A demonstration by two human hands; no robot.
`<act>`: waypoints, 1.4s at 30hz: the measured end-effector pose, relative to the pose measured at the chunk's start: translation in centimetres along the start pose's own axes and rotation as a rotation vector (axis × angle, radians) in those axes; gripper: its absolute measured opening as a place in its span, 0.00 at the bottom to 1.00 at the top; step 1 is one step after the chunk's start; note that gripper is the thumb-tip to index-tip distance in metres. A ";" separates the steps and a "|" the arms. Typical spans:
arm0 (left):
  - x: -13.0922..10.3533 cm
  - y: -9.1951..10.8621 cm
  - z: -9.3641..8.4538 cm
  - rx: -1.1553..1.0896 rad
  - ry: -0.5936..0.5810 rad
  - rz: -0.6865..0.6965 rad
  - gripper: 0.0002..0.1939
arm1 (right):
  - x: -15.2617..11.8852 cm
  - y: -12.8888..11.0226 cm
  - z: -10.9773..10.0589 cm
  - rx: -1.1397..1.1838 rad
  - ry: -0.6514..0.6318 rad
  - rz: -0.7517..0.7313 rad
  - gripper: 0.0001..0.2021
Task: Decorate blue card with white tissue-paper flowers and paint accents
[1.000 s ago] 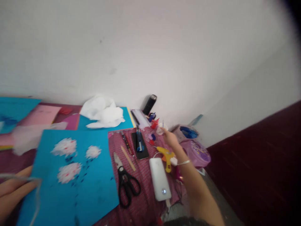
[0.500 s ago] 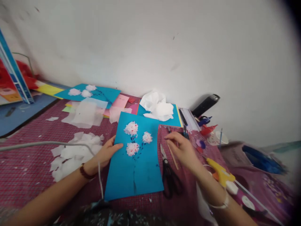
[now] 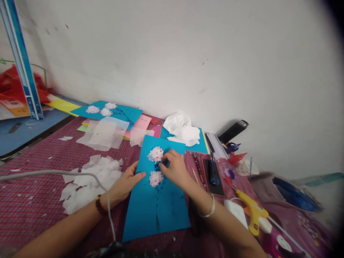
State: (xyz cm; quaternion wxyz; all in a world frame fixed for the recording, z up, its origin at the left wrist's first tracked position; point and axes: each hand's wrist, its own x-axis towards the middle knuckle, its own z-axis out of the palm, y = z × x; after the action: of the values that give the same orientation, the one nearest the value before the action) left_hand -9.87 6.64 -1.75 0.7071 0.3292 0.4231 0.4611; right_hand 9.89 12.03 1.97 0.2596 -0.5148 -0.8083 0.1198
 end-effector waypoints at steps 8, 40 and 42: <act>-0.1 0.2 0.0 -0.023 0.007 0.000 0.32 | 0.4 0.4 -1.3 0.019 -0.033 0.036 0.06; 0.7 1.8 -0.9 0.076 0.208 -0.052 0.31 | -10.8 8.6 -5.9 -0.594 -0.514 0.313 0.25; 0.7 1.6 -0.9 0.049 0.144 -0.042 0.33 | -11.2 9.1 -4.8 -0.609 -0.530 0.323 0.26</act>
State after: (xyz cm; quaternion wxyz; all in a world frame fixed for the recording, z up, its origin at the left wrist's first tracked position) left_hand -11.16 7.92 -0.98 0.6760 0.3036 0.4908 0.4583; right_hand 23.26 5.68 -1.47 -0.1426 -0.6391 -0.7546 0.0430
